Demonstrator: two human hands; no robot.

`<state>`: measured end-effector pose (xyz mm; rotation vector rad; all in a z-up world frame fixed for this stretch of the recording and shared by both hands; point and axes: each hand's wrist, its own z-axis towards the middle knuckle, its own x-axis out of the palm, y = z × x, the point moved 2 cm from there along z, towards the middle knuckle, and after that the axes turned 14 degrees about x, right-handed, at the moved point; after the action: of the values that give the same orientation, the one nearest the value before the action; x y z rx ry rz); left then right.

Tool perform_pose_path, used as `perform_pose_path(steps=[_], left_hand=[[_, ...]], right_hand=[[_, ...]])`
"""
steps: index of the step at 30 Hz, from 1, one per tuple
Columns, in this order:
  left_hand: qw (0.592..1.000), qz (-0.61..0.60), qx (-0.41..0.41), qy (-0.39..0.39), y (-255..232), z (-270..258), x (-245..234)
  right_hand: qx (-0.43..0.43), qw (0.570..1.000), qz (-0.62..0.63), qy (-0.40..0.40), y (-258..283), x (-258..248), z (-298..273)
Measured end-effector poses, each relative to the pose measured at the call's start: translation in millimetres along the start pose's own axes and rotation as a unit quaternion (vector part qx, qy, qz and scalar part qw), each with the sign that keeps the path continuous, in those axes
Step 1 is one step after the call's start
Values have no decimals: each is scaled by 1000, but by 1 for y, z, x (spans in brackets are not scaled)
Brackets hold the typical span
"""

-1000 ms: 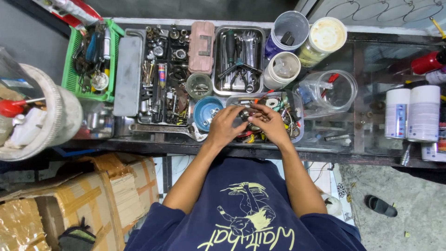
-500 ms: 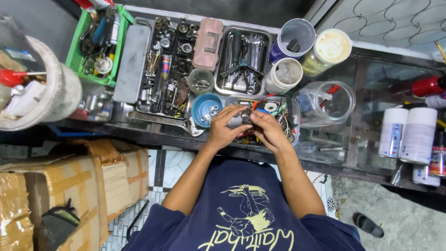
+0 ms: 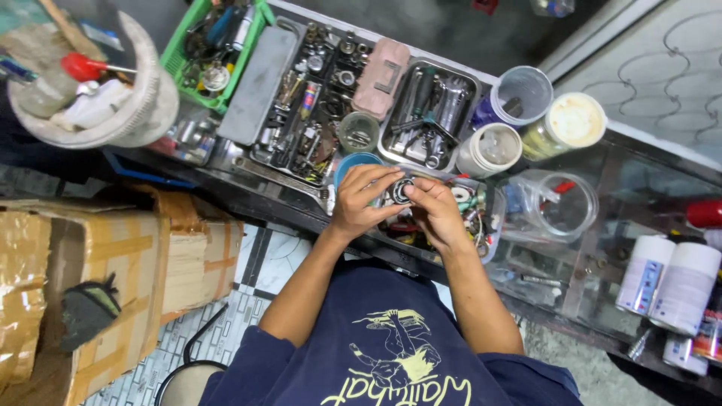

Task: Organizing various mechanical tools and small parts on a workbench.

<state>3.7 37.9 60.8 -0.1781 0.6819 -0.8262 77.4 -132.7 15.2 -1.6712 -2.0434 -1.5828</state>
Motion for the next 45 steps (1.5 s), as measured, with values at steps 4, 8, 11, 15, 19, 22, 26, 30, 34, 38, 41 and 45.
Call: perform_pose_path(steps=[4, 8, 11, 15, 19, 22, 26, 30, 34, 38, 41, 45], left_hand=[[999, 18, -33, -21, 11, -8, -28], [997, 41, -55, -29, 23, -16, -74], [993, 87, -72, -29, 32, -25, -115], [984, 145, -83, -52, 47, -42, -166], [973, 193, -91, -85, 61, -60, -218], [953, 239, -134, -130, 74, -76, -258], [911, 347, -161, -154, 89, -88, -304], [902, 326, -197, -202, 113, -100, -334], [891, 328, -217, -225, 136, -106, -351], [888, 298, -242, -252, 147, -114, -357], [887, 257, -255, -286, 160, -120, -361], [873, 168, -320, -327, 183, -134, -362]], right_hand=[[-19, 999, -38, 0, -14, 13, 30], [-24, 997, -66, 18, -23, 51, 61], [-21, 995, -101, 17, -27, 96, 84], [5, 989, -148, 17, -40, 144, 121], [-5, 991, -126, 52, -47, 183, 162], [-6, 991, -116, 72, -33, 236, 175], [-49, 985, -141, 83, -21, 290, 192], [-84, 988, -73, 106, -29, 309, 233], [-108, 989, -52, 84, -46, 297, 276], [-192, 963, -191, -9, -32, 327, 256], [-193, 964, -182, -6, -25, 344, 256], [-139, 985, -62, 86, -26, 348, 269]])
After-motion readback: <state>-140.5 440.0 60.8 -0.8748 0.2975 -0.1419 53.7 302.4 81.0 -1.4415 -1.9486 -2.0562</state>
